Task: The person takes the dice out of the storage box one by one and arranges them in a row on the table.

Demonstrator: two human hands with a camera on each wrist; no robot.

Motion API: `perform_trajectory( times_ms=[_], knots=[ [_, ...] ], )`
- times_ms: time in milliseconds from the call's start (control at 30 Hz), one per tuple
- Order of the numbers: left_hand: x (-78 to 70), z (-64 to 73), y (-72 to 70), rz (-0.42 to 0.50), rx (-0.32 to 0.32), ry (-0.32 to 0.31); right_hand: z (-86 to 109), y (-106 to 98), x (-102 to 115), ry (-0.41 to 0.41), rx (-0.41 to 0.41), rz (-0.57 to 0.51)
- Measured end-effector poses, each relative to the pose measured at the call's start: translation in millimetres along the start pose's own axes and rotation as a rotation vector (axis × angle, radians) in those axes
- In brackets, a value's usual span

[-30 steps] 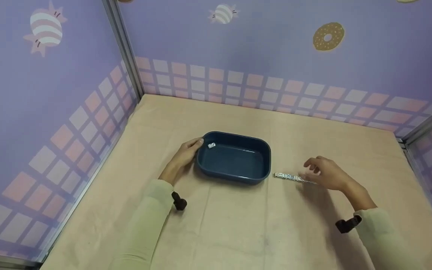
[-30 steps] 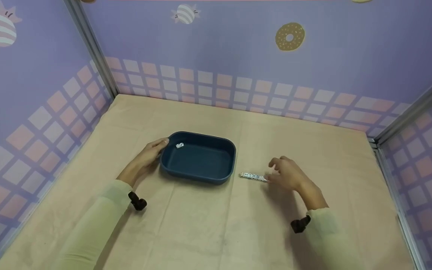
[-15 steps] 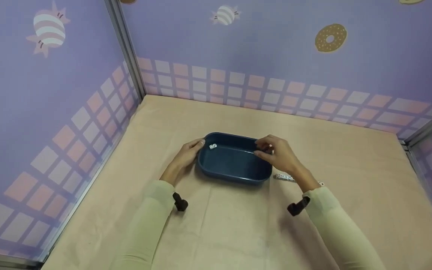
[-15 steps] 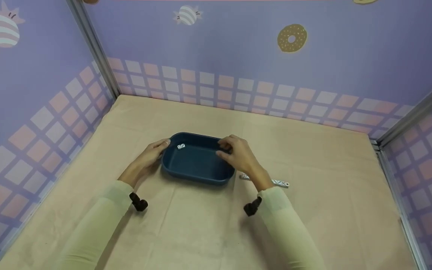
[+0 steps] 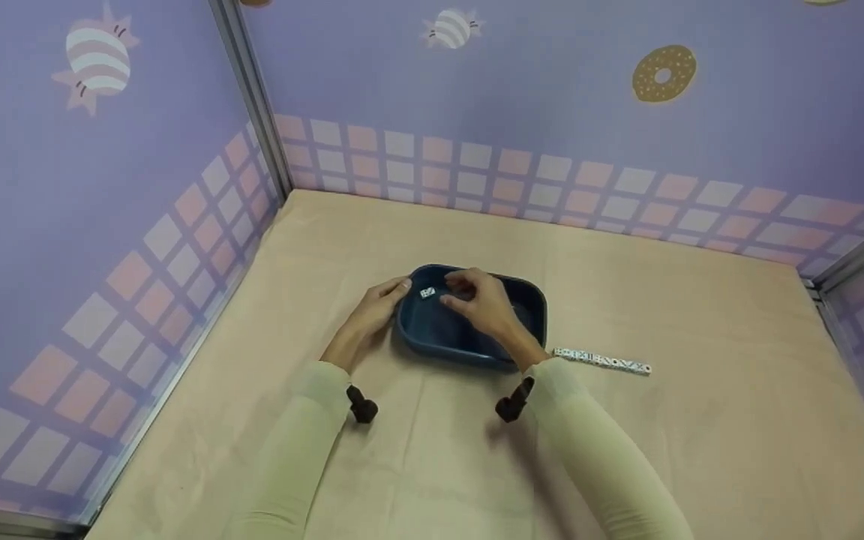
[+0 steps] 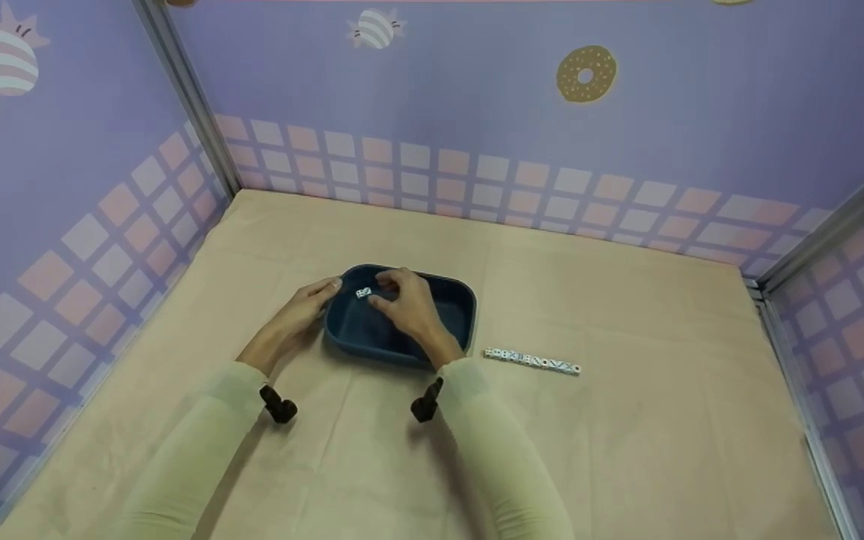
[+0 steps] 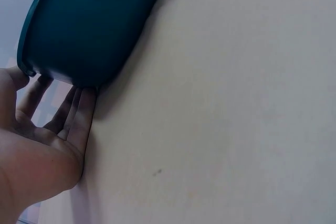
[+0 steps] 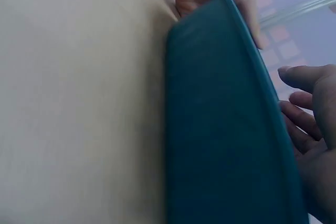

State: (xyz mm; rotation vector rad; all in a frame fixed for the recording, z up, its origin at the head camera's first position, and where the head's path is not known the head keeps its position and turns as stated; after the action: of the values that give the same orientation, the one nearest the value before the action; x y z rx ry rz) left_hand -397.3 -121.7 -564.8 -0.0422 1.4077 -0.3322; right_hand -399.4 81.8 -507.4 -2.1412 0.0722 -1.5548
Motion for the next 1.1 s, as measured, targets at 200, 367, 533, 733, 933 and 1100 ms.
perform_trajectory(
  times_ms=[200, 367, 533, 733, 933, 1100],
  knots=[
    [-1.8, -0.8, -0.8, -0.005, -0.001, 0.006, -13.4, 20, -10, 0.07, 0.008, 0.023],
    [-3.3, -1.0, -0.9, -0.008, -0.004, 0.011, -16.7, 32, -13, 0.074, 0.073, 0.066],
    [-2.3, -0.1, 0.7, -0.022, 0.012, 0.031, -14.8, 40, -17, 0.052, 0.15, 0.147],
    [-1.6, 1.0, 2.8, -0.004, 0.028, 0.031, -11.0, 40, -21, 0.078, 0.164, 0.173],
    [-0.5, 0.6, 1.4, 0.019, 0.017, 0.005, -10.7, 41, -21, 0.079, 0.159, 0.195],
    [2.6, -0.6, 0.4, 0.015, 0.008, -0.012, -11.0, 47, -22, 0.082, 0.194, 0.263]
  ],
)
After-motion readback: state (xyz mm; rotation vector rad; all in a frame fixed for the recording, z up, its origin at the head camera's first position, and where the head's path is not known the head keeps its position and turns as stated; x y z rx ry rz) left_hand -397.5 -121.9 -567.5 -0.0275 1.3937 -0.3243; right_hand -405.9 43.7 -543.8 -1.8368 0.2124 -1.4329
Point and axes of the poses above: each hand's wrist, its own z-axis away from the middle knuckle, its own y-axis out of the palm, x = y × z, the point moved 7 cm from there along -z, towards the middle knuckle, and after that the axes turned 9 degrees about -z, right-handed, at the moved point
